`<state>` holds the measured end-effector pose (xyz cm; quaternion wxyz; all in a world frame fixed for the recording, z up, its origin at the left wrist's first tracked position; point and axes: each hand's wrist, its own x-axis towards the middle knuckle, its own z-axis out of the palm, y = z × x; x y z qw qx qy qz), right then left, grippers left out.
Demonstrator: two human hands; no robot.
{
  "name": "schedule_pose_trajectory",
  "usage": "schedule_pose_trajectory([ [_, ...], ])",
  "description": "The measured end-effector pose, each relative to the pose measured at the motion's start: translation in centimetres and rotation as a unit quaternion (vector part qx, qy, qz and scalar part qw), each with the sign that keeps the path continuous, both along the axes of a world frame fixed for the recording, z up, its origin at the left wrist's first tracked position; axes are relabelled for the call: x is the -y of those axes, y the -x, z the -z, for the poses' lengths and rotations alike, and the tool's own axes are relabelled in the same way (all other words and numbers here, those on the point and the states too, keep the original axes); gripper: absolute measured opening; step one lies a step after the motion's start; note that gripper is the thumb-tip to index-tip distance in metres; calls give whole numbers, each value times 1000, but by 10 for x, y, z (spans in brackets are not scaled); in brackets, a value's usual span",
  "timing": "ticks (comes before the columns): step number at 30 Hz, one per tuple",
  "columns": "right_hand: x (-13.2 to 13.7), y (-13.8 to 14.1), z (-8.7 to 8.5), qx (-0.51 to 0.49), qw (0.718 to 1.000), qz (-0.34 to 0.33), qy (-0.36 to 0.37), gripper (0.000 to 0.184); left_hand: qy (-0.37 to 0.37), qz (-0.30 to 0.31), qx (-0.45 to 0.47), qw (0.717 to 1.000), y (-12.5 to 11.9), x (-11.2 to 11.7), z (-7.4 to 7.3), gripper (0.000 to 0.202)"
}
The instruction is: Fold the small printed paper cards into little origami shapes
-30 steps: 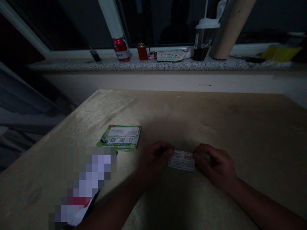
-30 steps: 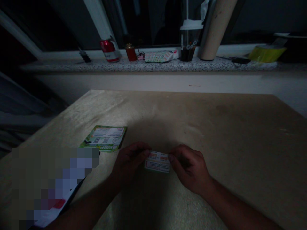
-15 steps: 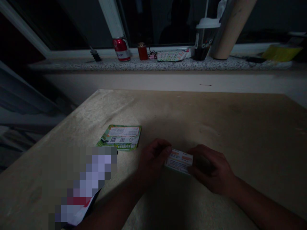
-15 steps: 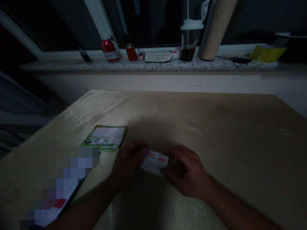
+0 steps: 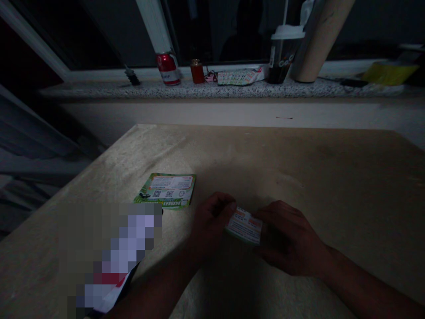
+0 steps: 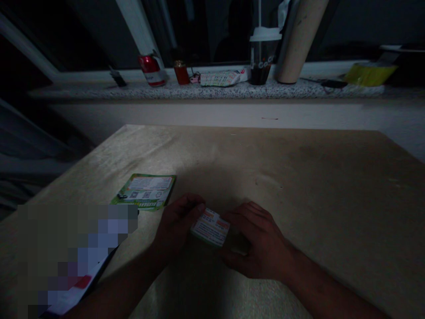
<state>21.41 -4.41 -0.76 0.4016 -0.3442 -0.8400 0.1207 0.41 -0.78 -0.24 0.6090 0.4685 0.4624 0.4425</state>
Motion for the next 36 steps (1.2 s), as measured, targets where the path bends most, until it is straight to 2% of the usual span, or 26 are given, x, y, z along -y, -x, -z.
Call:
schedule_pose_trajectory([
  [4,-1,0,-1,16,999,-10,-41,20,-11,20,-13,1000,-1,2,1,14],
  [8,-1,3,-2,38,998,0,-51,9,-14,21,-36,999,-1,3,1,16],
  [14,0,4,-1,56,997,4,-46,10,-28,20,-78,996,-2,2,4,18],
  [18,0,3,2,74,996,40,-31,22,-83,-2,-158,984,-1,1,5,31],
  [20,-1,2,3,70,995,69,-32,27,-156,-23,-217,963,3,4,4,27],
  [22,-3,1,3,62,993,94,-35,28,-285,-34,-269,919,8,8,0,18],
  [24,-4,0,2,58,992,107,-32,27,-417,26,-289,861,14,14,-6,23],
  [25,-4,0,2,59,992,107,-29,26,-453,67,-295,839,15,18,-8,27],
  [27,-4,-1,2,67,993,98,-25,27,-489,133,-319,801,16,24,-14,32],
  [29,-4,-1,3,76,993,83,-20,27,-506,140,-343,779,14,28,-17,27],
  [36,-4,-2,5,44,996,71,1,26,-535,178,-381,733,7,28,-16,8],
])
